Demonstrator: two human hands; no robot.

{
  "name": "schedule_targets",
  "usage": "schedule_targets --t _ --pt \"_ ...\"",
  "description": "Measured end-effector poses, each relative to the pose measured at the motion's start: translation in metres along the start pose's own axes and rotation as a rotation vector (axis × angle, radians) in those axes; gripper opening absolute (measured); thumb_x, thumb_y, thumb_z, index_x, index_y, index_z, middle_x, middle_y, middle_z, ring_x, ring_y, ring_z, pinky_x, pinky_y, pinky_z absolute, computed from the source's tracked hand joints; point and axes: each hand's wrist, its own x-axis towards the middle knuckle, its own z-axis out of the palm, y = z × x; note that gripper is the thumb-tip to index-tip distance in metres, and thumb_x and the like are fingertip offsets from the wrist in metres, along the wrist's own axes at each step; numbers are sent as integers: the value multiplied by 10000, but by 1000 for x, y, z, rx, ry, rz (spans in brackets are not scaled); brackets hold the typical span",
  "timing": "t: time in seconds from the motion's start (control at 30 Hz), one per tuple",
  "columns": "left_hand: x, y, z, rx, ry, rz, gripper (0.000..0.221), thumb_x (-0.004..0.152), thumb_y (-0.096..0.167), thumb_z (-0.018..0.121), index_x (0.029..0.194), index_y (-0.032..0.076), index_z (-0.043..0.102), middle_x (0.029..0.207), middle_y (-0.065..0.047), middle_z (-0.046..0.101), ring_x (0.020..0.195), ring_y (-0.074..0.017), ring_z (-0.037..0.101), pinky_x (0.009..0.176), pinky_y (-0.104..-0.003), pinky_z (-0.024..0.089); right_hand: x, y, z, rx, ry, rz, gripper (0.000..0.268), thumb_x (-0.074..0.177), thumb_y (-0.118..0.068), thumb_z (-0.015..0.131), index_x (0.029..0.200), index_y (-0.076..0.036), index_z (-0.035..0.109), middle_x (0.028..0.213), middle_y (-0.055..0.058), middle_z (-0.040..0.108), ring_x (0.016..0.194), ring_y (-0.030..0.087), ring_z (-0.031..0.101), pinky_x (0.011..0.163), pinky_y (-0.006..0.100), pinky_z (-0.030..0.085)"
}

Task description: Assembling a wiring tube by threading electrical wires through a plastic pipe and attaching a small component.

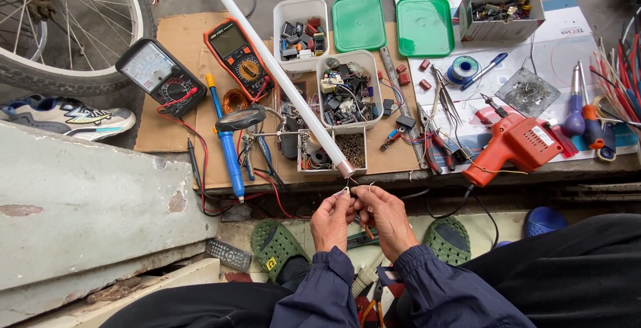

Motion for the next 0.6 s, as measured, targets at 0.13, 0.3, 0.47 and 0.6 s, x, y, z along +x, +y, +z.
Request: schedule_targets --t 0.13,0.3,0.47,0.6 --pt "-5 7 0 147 22 20 293 912 269 892 1142 88 876 915 -103 871 793 -108 780 828 -271 681 -1 1 3 -10 -27 0 240 999 -120 756 1150 52 828 743 138 686 559 155 558 479 281 494" --pt "7 -5 -3 219 39 33 264 884 318 914 1092 158 896 840 -27 860 751 -77 769 819 -239 648 -5 -3 2 -17 -33 8 248 1004 -114 759 1175 48 836 736 128 659 562 163 556 491 291 501" --pt "2 0 -3 269 42 64 238 890 325 915 1078 179 903 837 -25 869 782 -91 803 828 -259 653 8 8 1 17 -31 11 250 982 -113 794 1178 37 836 743 115 652 572 153 556 508 289 519" --pt "-1 4 0 239 52 52 271 875 311 912 1101 163 892 869 -32 868 813 -94 795 845 -264 653 9 1 -4 86 -49 101 342 1025 -211 775 1257 36 814 823 164 697 620 195 580 573 347 542"
